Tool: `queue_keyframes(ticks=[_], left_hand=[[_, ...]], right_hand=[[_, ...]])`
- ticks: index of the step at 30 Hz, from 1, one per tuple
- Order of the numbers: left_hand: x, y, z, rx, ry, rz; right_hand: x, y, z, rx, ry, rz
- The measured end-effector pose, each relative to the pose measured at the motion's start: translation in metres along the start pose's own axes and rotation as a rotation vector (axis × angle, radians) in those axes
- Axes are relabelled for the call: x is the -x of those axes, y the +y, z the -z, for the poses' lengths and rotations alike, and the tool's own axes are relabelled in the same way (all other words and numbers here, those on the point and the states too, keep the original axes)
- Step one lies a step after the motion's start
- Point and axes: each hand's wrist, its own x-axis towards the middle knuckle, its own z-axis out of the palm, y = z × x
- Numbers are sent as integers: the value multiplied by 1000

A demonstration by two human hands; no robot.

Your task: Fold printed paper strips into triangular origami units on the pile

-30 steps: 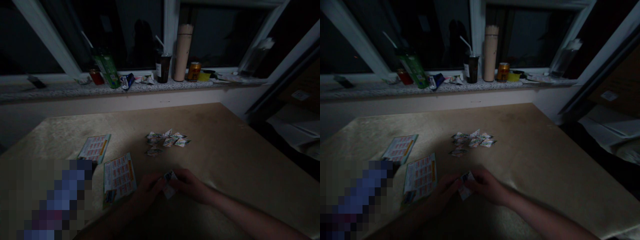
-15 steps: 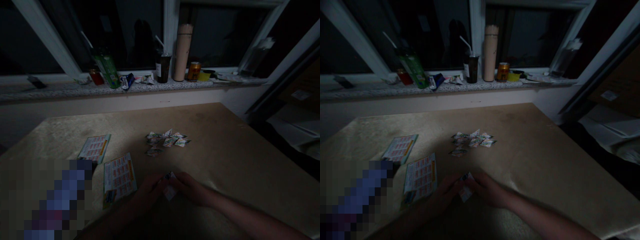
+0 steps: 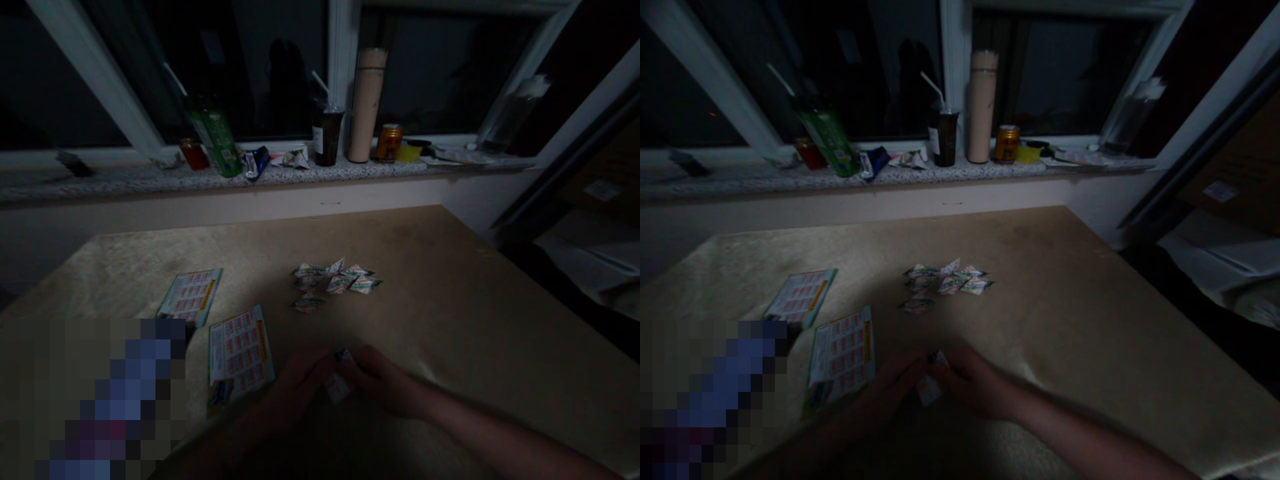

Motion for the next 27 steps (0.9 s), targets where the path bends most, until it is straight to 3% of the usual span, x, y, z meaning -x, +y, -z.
queue_keyframes(ticks=[5, 11, 22, 27], left_hand=[[-2, 6, 1, -47, -32, -73], [-4, 3, 1, 11, 119, 51], [-6, 3, 3, 132, 29, 103], [-6, 0, 3, 161, 53, 112]], right_hand=[[0, 2, 2, 102, 23, 10], [-2, -1, 7, -6, 17, -7], [-1, -6, 7, -61, -6, 11], [-5, 4, 9, -19, 103, -43]])
